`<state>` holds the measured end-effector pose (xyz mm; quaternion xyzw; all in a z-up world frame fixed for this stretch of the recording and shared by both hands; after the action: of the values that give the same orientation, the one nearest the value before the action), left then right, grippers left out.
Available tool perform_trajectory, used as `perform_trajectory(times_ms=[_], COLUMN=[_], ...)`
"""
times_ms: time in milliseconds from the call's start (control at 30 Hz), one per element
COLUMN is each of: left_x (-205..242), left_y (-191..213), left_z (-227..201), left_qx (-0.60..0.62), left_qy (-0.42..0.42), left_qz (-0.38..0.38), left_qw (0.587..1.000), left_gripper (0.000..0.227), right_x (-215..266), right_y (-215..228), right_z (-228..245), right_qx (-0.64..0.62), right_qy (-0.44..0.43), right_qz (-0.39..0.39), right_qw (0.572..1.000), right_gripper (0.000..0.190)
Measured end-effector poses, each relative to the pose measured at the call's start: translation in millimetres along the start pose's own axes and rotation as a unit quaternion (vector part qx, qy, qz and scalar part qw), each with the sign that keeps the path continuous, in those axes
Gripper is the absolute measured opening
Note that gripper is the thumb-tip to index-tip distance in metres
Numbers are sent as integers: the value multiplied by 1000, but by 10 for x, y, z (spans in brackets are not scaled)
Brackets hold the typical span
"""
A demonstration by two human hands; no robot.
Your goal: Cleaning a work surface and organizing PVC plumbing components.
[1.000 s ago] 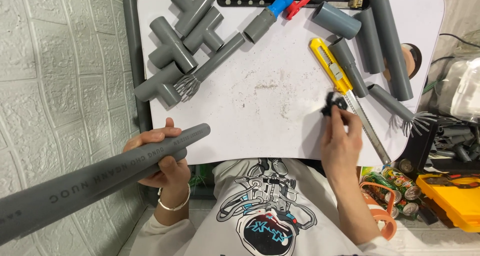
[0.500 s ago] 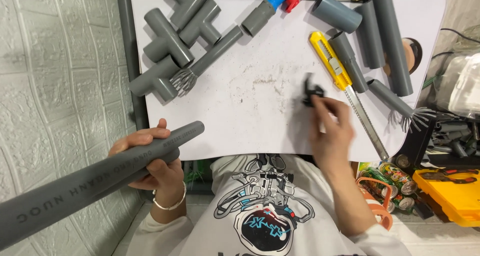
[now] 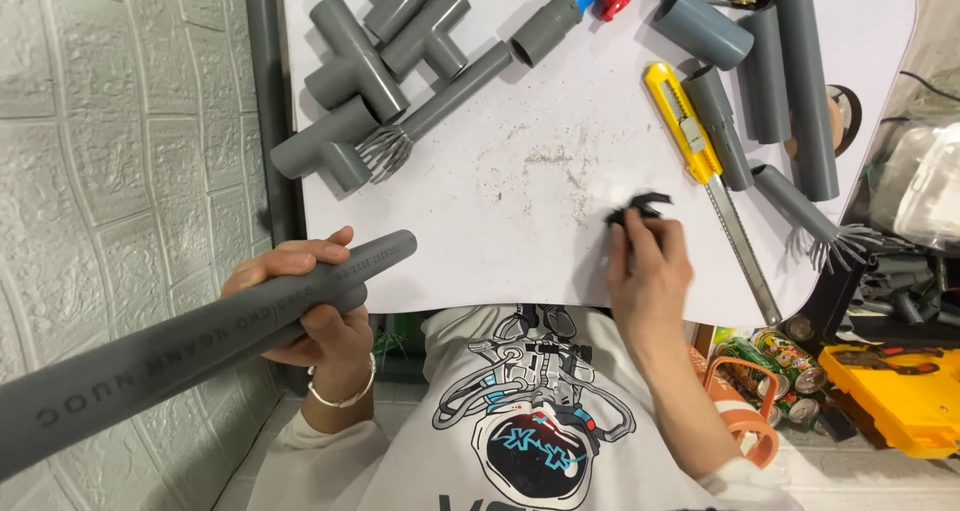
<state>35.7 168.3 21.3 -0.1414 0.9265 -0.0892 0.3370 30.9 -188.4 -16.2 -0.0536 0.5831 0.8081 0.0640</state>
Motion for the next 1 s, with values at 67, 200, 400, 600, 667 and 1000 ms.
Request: perform_trajectory(times_ms=[67, 200, 400, 600, 667, 1000], left_x=[19, 7, 55, 44, -1, -12], left_y=[29, 41, 140, 113, 60, 11], left_z=[-28, -101, -149, -96, -115, -118], left_qx=[6, 7, 5, 13, 13, 15], left_qy=[5, 14, -2, 21, 18, 21], left_qz=[-9, -16, -28, -38, -34, -31], left_qw=[1000, 1000, 1000, 999, 999, 999], left_gripper=[49, 48, 48, 49, 48, 48], right_x=[-86, -320, -527, -346, -170, 90], right_y=[-160, -237, 107, 486, 437, 609], right_z=[206, 623, 445, 75, -55, 81], right_qx=[-8, -53, -196, -92, -60, -23], right_qy=[2, 17, 14, 18, 25, 54], right_qz=[3, 21, 92, 72, 87, 290], right_qw=[1000, 998, 976, 993, 994, 955], right_gripper=[21, 19, 19, 26, 23, 46])
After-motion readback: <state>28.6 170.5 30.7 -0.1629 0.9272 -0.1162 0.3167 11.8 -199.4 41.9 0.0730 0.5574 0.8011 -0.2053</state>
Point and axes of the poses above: each hand's wrist, its own x-axis away from the middle knuckle, its own y-axis out of the back of the hand, z = x × y, the point moved 5 cm from there along -x, towards the middle knuckle, and after that the axes turned 8 degrees about x, right-handed, at the moved point
